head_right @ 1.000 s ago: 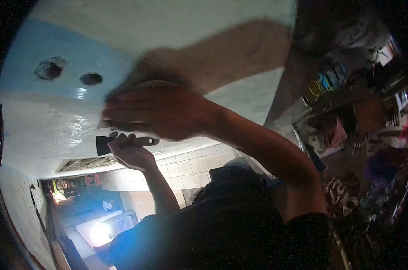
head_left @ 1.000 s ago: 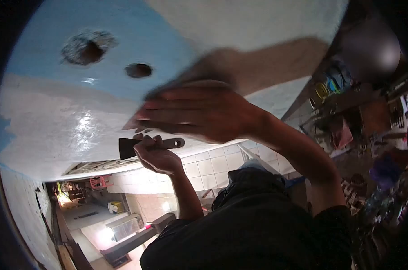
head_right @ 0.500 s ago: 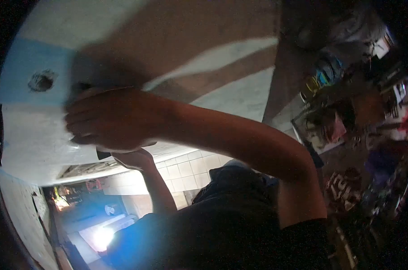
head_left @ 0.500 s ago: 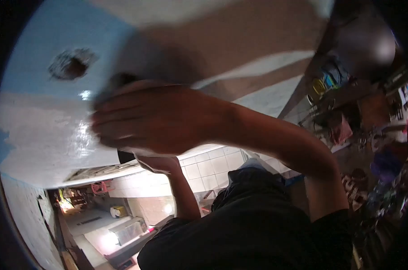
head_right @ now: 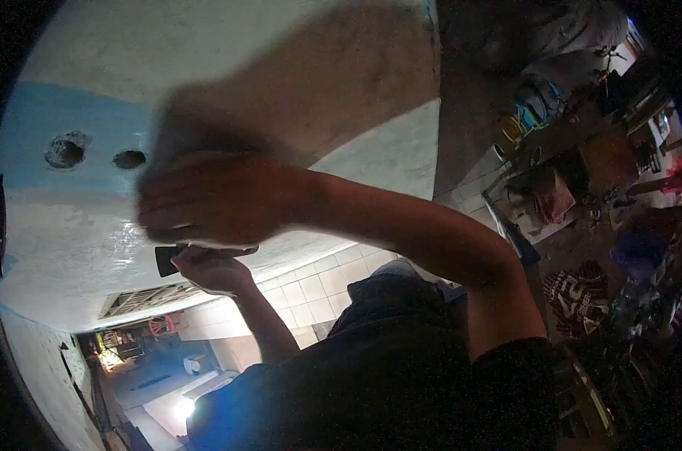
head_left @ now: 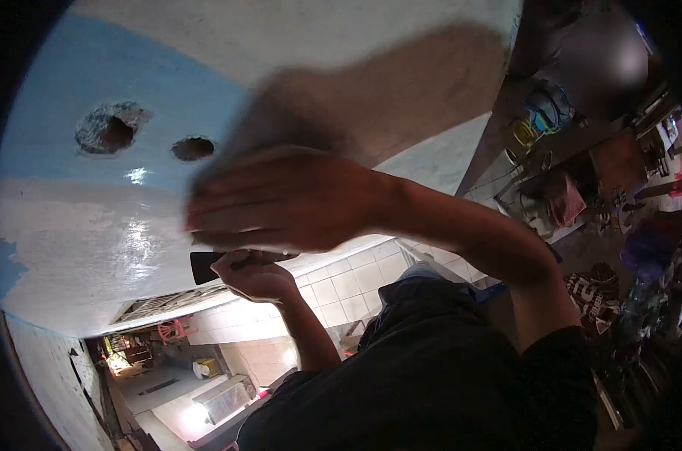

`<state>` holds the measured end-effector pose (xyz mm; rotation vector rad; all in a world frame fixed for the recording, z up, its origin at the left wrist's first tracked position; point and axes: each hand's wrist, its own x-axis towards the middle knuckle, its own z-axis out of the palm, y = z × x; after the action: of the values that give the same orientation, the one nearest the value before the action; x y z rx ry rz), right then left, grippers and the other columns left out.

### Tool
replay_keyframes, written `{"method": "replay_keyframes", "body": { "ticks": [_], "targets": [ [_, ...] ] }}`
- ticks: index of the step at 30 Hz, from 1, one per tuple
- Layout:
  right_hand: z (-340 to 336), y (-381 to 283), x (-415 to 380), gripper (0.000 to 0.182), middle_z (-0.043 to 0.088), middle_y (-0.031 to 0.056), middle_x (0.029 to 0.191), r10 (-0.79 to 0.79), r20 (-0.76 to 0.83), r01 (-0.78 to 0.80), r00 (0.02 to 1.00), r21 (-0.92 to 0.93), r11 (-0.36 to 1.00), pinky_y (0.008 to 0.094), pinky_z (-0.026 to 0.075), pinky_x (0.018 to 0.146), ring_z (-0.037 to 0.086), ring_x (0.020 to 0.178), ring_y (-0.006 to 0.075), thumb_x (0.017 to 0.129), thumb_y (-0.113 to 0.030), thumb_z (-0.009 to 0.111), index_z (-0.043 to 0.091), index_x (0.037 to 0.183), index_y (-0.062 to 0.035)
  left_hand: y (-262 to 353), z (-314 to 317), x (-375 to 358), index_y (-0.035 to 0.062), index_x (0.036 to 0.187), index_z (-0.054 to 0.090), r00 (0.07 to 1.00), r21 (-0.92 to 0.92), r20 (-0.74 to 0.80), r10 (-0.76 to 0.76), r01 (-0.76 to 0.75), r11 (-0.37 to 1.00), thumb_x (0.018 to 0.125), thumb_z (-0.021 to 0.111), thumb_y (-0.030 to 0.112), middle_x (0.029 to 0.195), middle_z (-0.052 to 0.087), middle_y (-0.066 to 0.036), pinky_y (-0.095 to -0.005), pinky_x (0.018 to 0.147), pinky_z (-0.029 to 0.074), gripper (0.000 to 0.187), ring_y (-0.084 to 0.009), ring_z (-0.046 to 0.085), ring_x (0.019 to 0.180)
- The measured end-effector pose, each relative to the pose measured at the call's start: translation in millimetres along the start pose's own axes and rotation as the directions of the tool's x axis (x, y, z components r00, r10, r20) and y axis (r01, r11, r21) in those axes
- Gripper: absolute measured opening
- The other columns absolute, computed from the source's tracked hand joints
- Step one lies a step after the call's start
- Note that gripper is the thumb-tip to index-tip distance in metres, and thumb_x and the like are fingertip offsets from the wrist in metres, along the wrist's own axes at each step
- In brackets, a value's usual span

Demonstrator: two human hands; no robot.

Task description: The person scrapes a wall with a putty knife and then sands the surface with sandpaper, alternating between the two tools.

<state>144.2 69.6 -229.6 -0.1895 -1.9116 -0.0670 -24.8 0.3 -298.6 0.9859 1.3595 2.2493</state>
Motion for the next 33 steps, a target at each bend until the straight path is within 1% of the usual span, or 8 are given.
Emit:
{"method": "replay_keyframes", "body": {
  "ticks": [2,9,12,16,19,24,30,33],
  "targets": [
    [5,0,-44,0.035,0.051,0.0020,0.130,0.131,0.125,-0.146,0.983,0.110,0.983,0.0361,0.040,0.101,0.048,0.121,0.0179,0.091,-0.025,0.049,0.054,0.124,-0.0129,2,0,0,0.0092,0.072,0.050,0.997,-0.011,-0.071,-0.002,0.001,1.000,0.096,0.036,0.040,0.079,0.051,-0.004,-0.0227,0.053,0.036,0.042,-0.0093,0.046,0.068],
    [5,-2,-11,0.038,0.046,-0.0007,0.135,-0.021,-0.037,0.021,0.999,-0.004,1.000,0.0315,0.038,0.104,0.044,0.125,0.0147,0.093,-0.021,0.047,0.049,0.130,-0.0130,-4,-3,5,0.0103,0.069,0.048,0.998,0.024,-0.018,0.056,-0.055,0.998,0.095,0.038,0.041,0.081,0.049,-0.002,-0.0237,0.054,0.037,0.041,-0.0103,0.044,0.066],
    [9,-10,-71,0.038,0.044,-0.0011,0.137,0.204,0.259,-0.234,0.944,0.091,0.968,0.0306,0.037,0.105,0.043,0.125,0.0138,0.093,-0.020,0.046,0.048,0.131,-0.0137,7,-7,4,0.0108,0.069,0.047,0.999,0.023,-0.041,0.036,-0.035,0.999,0.095,0.038,0.042,0.083,0.050,-0.002,-0.0233,0.056,0.037,0.042,-0.0099,0.044,0.067],
    [3,-9,-67,0.043,0.042,-0.0007,0.139,0.233,0.333,-0.284,0.914,0.112,0.952,0.0317,0.037,0.106,0.042,0.126,0.0141,0.093,-0.021,0.046,0.042,0.136,-0.0129,6,-6,5,0.0107,0.069,0.048,0.998,-0.035,-0.061,0.007,-0.009,0.999,0.095,0.040,0.043,0.090,0.052,-0.004,-0.0238,0.056,0.039,0.042,-0.0103,0.047,0.071],
    [-4,-4,-31,0.045,0.041,-0.0011,0.139,0.015,0.045,-0.014,0.999,-0.025,1.000,0.0315,0.035,0.107,0.041,0.127,0.0143,0.094,-0.021,0.046,0.038,0.138,-0.0127,8,-5,3,0.0106,0.070,0.048,1.000,-0.012,0.009,0.013,-0.013,1.000,0.095,0.039,0.043,0.094,0.053,-0.004,-0.0245,0.057,0.040,0.043,-0.0106,0.049,0.075],
    [-2,3,-100,0.046,0.046,-0.0001,0.136,0.138,0.273,-0.154,0.952,0.036,0.987,0.0285,0.033,0.108,0.042,0.126,0.0102,0.089,-0.014,0.053,0.045,0.134,-0.0128,11,2,1,0.0114,0.069,0.046,0.999,-0.062,-0.032,0.038,-0.040,0.997,0.096,0.039,0.042,0.096,0.050,-0.003,-0.0244,0.057,0.038,0.041,-0.0093,0.045,0.071],
    [-12,-7,-13,0.045,0.048,-0.0011,0.135,0.000,-0.103,-0.015,0.995,-0.143,0.990,0.0296,0.030,0.109,0.041,0.127,0.0107,0.085,-0.014,0.057,0.051,0.129,-0.0130,17,7,-6,0.0086,0.072,0.050,0.999,-0.076,-0.032,0.039,-0.042,0.996,0.096,0.036,0.039,0.093,0.049,-0.005,-0.0249,0.054,0.037,0.042,-0.0106,0.043,0.068],
    [-3,-12,-47,0.045,0.049,-0.0005,0.134,0.102,0.113,-0.090,0.988,-0.106,0.990,0.0314,0.031,0.108,0.042,0.126,0.0134,0.084,-0.012,0.059,0.053,0.128,-0.0110,20,1,-5,0.0079,0.073,0.051,0.993,-0.171,0.111,0.027,-0.008,0.985,0.096,0.040,0.038,0.091,0.050,-0.005,-0.0248,0.054,0.039,0.040,-0.0116,0.047,0.072]
  ]
}}
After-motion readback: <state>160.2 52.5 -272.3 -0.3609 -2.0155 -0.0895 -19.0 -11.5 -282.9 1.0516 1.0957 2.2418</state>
